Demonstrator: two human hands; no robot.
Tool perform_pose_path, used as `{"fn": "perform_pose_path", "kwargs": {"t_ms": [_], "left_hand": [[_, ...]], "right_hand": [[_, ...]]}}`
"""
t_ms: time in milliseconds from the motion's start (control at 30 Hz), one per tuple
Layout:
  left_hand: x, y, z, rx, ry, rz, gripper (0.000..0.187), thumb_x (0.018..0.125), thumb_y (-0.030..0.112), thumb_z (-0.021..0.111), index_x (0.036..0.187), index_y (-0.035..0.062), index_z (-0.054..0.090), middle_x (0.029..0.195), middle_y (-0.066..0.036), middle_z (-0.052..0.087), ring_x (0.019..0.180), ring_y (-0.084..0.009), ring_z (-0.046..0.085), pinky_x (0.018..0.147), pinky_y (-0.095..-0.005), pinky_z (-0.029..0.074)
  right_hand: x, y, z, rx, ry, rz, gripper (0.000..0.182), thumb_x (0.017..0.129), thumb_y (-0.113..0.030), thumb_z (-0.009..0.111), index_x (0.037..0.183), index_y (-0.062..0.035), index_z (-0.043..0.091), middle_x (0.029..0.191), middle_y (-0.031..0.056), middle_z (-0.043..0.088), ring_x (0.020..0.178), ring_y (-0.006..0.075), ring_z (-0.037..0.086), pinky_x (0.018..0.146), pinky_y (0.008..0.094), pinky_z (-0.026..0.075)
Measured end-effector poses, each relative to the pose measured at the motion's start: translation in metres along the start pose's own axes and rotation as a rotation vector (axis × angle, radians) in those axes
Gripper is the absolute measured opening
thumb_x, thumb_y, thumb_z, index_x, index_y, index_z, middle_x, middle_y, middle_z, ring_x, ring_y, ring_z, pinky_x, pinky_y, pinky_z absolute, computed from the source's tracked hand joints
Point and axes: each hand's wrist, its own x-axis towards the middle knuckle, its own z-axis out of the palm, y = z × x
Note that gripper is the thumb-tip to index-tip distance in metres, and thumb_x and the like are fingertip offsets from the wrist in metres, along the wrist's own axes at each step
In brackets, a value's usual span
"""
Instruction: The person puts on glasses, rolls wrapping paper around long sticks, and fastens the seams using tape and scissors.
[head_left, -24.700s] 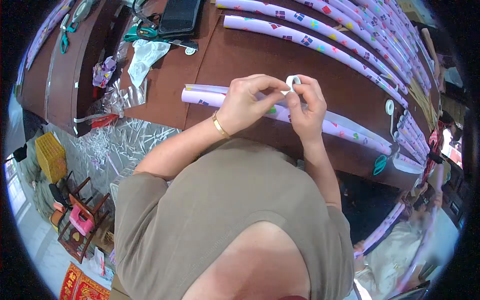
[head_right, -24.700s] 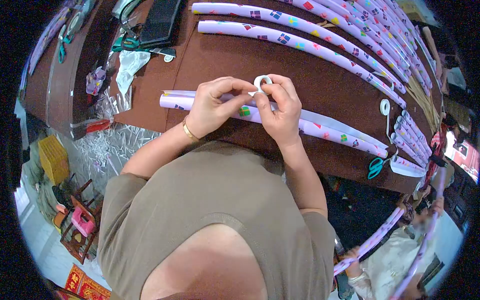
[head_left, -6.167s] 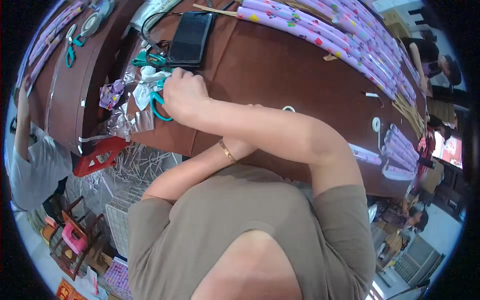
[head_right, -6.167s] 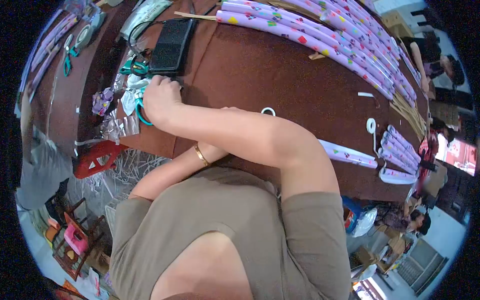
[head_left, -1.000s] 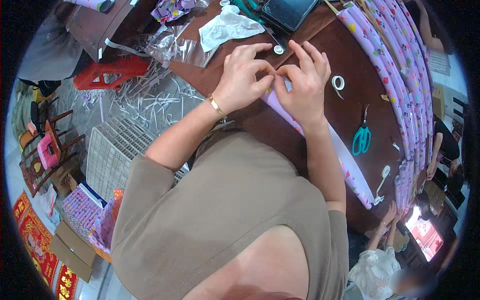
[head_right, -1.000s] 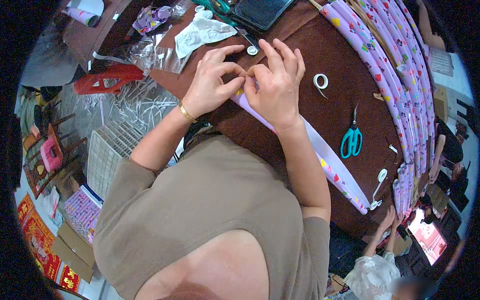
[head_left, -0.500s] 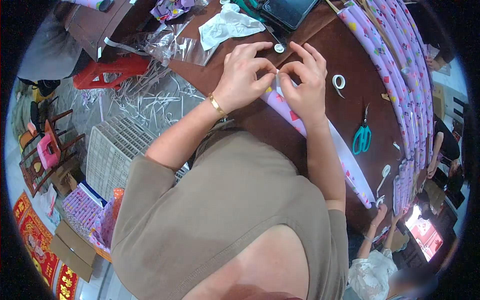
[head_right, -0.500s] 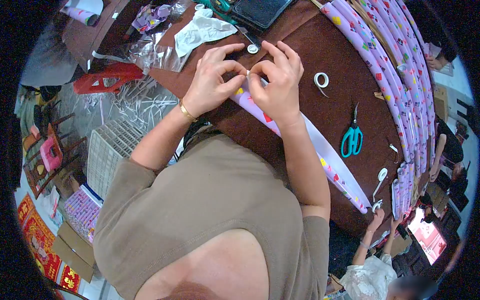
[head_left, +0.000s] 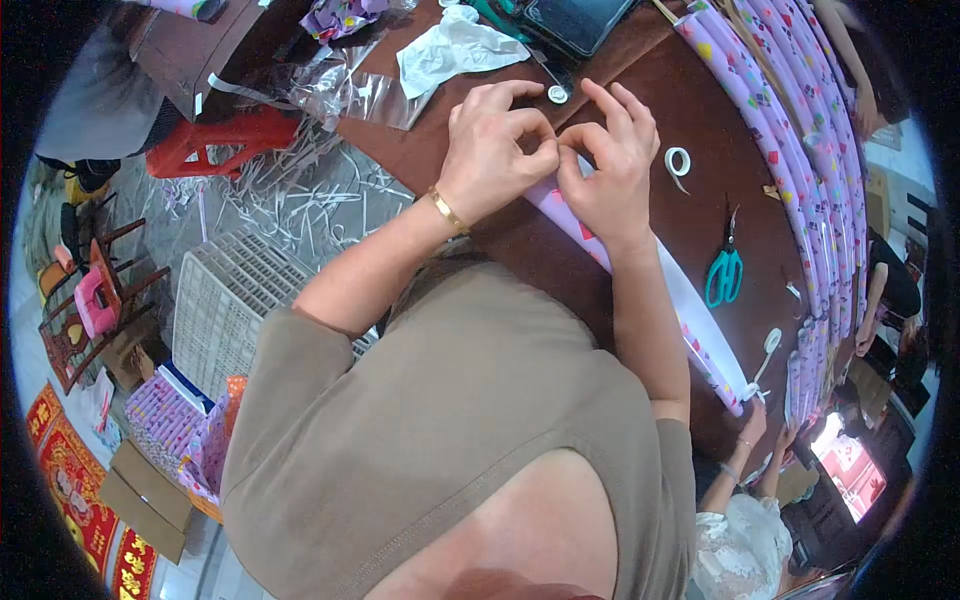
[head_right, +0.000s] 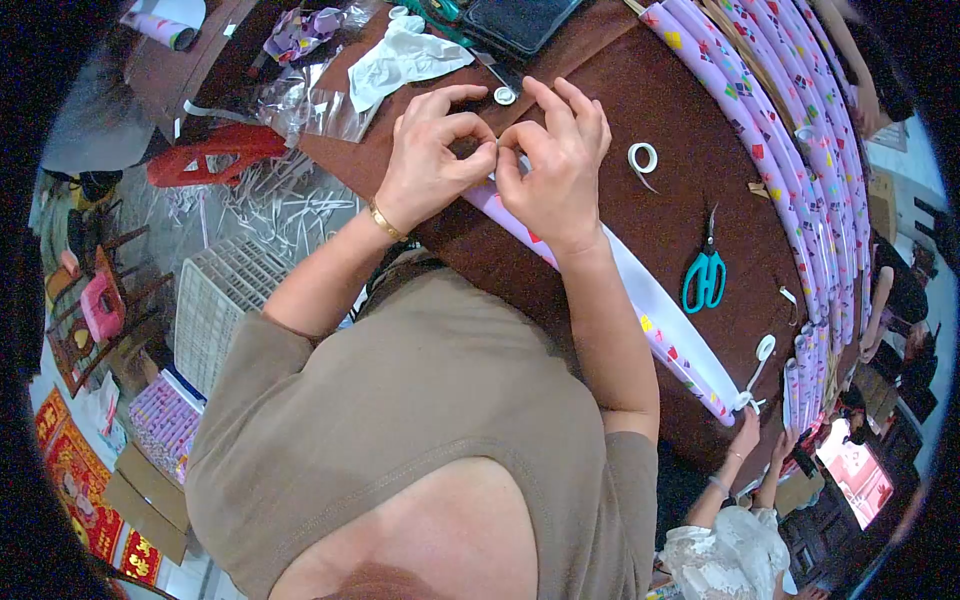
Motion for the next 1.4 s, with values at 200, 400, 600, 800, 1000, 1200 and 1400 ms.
{"fn": "perform_pose_path", "kwargs": {"t_ms": [200,400,600,800,1000,1200,1400], "left_hand": [[0.001,0.003,0.004,0.015,0.047,0.003,0.009,0.067,0.02,0.068,0.07,0.012,0.069,0.119,-0.006,0.065,0.113,-0.0301,0.053,0.092,-0.0455,0.041],[-0.001,-0.009,0.001,-0.019,-0.001,0.074,0.01,0.07,0.021,0.068,0.073,0.0119,0.071,0.122,-0.005,0.064,0.116,-0.0285,0.053,0.093,-0.0453,0.04],[-0.001,-0.009,-0.003,-0.022,-0.048,0.077,0.011,0.073,0.022,0.067,0.076,0.0128,0.073,0.124,-0.005,0.064,0.117,-0.028,0.053,0.095,-0.0451,0.039],[-0.001,-0.011,-0.003,-0.019,-0.05,0.09,0.012,0.074,0.023,0.067,0.077,0.0128,0.073,0.125,-0.005,0.063,0.118,-0.0281,0.053,0.097,-0.045,0.039],[-0.001,-0.009,-0.004,-0.026,-0.057,0.079,0.013,0.074,0.024,0.067,0.078,0.0125,0.073,0.125,-0.006,0.063,0.119,-0.0285,0.052,0.097,-0.045,0.038],[-0.001,-0.008,-0.005,-0.022,-0.078,0.074,0.014,0.075,0.024,0.067,0.078,0.0124,0.074,0.126,-0.007,0.062,0.12,-0.0288,0.051,0.098,-0.0456,0.036],[-0.001,-0.008,-0.007,-0.03,-0.095,0.073,0.014,0.076,0.025,0.066,0.078,0.013,0.073,0.127,-0.006,0.061,0.121,-0.0287,0.05,0.098,-0.0461,0.036]], "right_hand": [[-0.001,0.001,-0.001,0.022,-0.017,-0.001,0.006,0.067,-0.012,0.07,0.073,-0.0106,0.067,0.13,0.0127,0.058,0.127,0.0363,0.044,0.108,0.0561,0.027],[0.0,-0.002,-0.004,-0.005,-0.045,0.022,0.008,0.068,-0.01,0.072,0.075,-0.0118,0.068,0.134,0.0098,0.058,0.13,0.0331,0.043,0.106,0.0463,0.031],[0.002,-0.002,-0.003,-0.035,-0.033,0.009,0.008,0.067,-0.012,0.072,0.073,-0.0128,0.067,0.133,0.0095,0.058,0.129,0.0326,0.044,0.105,0.0464,0.032],[0.005,-0.003,-0.002,-0.053,-0.014,-0.017,0.007,0.067,-0.011,0.072,0.07,-0.012,0.066,0.13,0.01,0.06,0.127,0.0332,0.046,0.105,0.0463,0.032],[0.006,-0.001,0.0,0.012,-0.021,-0.001,0.005,0.068,-0.01,0.07,0.07,-0.0098,0.065,0.131,0.0107,0.06,0.128,0.0341,0.046,0.105,0.0452,0.034],[0.005,0.0,-0.003,0.074,-0.028,0.031,0.005,0.068,-0.008,0.07,0.07,-0.0085,0.066,0.131,0.0116,0.06,0.127,0.035,0.046,0.105,0.0449,0.036],[0.004,0.003,-0.003,0.112,-0.048,0.055,0.004,0.069,-0.007,0.069,0.072,-0.0071,0.066,0.131,0.0126,0.06,0.127,0.036,0.046,0.105,0.0446,0.037]]}}
